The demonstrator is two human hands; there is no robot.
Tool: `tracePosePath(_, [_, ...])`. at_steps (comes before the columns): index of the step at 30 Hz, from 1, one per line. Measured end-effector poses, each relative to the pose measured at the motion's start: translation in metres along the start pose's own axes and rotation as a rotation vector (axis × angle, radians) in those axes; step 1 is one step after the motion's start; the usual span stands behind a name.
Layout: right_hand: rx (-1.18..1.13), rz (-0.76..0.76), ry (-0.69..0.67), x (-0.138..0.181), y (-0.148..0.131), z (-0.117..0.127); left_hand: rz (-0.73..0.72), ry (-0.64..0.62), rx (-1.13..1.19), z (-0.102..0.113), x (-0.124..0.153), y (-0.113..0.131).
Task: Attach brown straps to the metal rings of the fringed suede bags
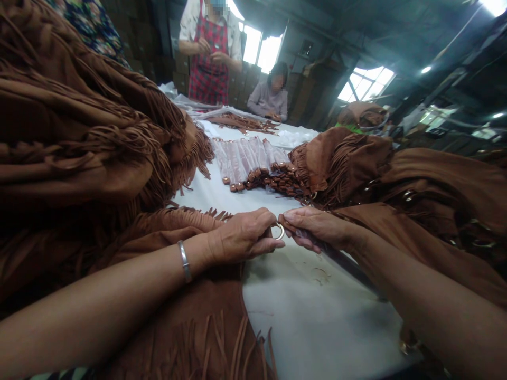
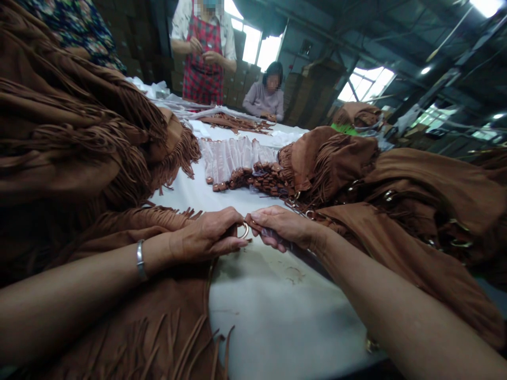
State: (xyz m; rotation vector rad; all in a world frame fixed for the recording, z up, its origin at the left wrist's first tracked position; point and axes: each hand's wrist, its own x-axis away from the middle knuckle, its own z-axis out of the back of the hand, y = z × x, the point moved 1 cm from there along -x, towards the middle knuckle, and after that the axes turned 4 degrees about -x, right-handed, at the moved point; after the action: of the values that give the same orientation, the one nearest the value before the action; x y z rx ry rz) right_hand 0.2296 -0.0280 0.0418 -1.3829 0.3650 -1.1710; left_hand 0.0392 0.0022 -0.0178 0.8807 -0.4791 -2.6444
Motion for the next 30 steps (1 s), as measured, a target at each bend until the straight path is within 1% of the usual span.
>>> tracePosePath(4, [-0.029,-0.011,-0.025,-0.002,0.001,0.001,0.048,-0.024,0.079,0.001,0.0,0.001])
tracePosePath(6, [-0.041,-0.032,-0.063,-0.002,0.002,0.003,0.054,-0.044,0.109,0.001,0.0,0.001])
tracePosePath(10, [-0.031,-0.08,-0.145,-0.002,0.001,0.008,0.028,-0.058,0.152,0.003,0.0,0.003])
tracePosePath(16, [-0.034,-0.109,-0.203,-0.003,0.007,0.011,-0.032,-0.063,0.215,0.005,0.001,0.003])
tracePosePath(22, [-0.062,-0.062,-0.178,-0.002,0.012,0.006,-0.012,-0.053,0.254,0.004,0.002,-0.001])
tracePosePath(26, [-0.033,-0.024,-0.149,0.002,0.011,-0.002,-0.014,-0.029,0.261,0.003,0.002,-0.002])
tracePosePath(30, [0.007,-0.019,-0.122,0.011,0.009,-0.013,-0.034,-0.064,0.251,0.004,0.002,0.0])
